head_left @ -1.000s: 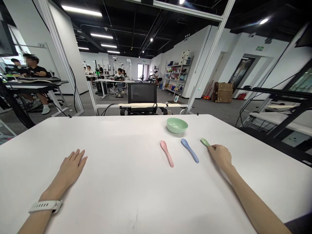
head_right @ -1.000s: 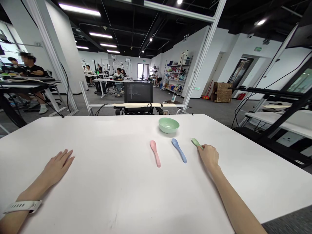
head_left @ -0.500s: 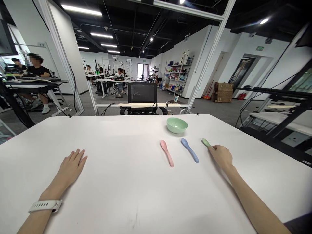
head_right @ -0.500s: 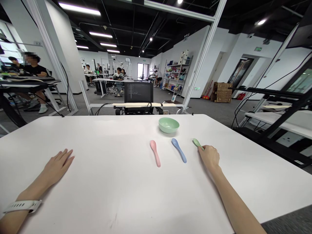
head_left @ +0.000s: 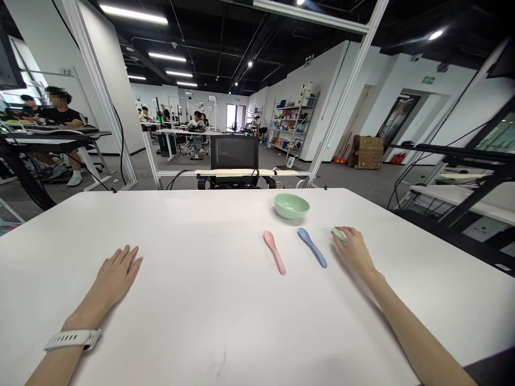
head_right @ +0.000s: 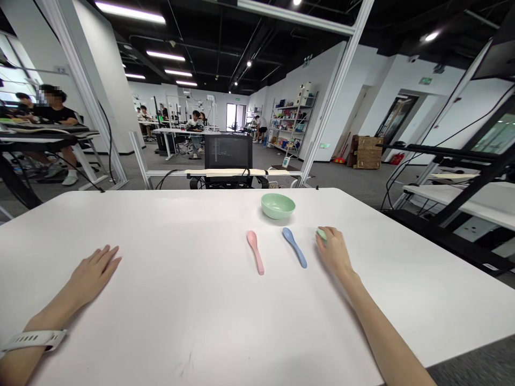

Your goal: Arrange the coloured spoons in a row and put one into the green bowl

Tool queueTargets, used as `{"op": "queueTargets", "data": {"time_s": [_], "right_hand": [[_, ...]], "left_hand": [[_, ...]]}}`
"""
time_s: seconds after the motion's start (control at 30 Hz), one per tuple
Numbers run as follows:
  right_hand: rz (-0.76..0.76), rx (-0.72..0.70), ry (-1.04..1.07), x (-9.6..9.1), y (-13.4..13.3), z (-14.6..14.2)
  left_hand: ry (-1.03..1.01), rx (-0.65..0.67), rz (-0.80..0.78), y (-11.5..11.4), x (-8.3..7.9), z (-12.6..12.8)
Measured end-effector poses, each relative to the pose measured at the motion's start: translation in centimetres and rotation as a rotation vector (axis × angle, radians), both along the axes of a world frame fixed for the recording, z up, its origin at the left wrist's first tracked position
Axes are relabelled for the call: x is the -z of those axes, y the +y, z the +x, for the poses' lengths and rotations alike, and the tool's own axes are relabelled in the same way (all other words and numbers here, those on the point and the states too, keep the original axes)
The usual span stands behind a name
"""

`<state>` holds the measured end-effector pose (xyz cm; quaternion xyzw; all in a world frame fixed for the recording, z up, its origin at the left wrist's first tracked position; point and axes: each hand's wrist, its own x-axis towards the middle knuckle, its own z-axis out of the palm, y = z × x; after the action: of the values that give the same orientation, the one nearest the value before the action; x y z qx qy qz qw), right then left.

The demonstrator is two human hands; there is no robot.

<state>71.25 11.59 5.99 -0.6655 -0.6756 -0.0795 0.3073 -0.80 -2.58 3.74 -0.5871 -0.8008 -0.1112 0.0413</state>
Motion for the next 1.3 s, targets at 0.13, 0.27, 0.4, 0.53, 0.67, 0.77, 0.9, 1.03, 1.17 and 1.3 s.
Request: {"op": "queueTargets", "data": {"time_s": [0.13, 0.27, 0.4, 0.53, 0.67, 0.77, 0.9, 1.03, 1.17, 1.3], "right_hand": [[-0.104, -0.318, 0.065, 0.6, 0.8, -2.0], [-0.26, -0.368, 0.123, 1.3, 1.0, -2.9], [-0.268, -0.355, 0.154, 1.5, 0.9, -2.9], [-0.258, -0.34, 0.174, 1.5, 0.9, -2.8], [-0.269, -0.34, 0.18, 1.6, 0.8, -2.9], [-0.27, -0.337, 0.185, 1.8, 0.8, -2.9], [-0.268, -0.335, 0.192, 1.8, 0.7, -3.0], [-0.261, -0.311, 0.211, 0.7, 0.3, -3.1], [-0.189, -0.2, 0.241, -1.1, -1.2, -4.0], [-0.17, -0.169, 0.162, -1.5, -2.8, -6.0]], "left_hand": [[0.014, 0.009, 0.009, 0.1, 0.1, -0.2], [0.024, 0.012, 0.025, 0.2, 0.4, -0.4], [0.022, 0.003, 0.049, 0.2, 0.7, -0.4], [0.026, 0.006, 0.04, 0.1, 0.4, -0.1], [0.026, 0.017, 0.027, 0.0, 0.2, 0.0], [0.027, 0.012, 0.021, 0.0, 0.1, 0.0], [0.035, 0.009, 0.003, 0.0, 0.0, 0.1], [0.042, 0.001, -0.004, -0.1, -0.1, 0.2], [0.045, 0.0, 0.026, -0.1, -0.2, 0.3], [0.04, 0.005, 0.029, -0.2, -0.4, 0.3]]}}
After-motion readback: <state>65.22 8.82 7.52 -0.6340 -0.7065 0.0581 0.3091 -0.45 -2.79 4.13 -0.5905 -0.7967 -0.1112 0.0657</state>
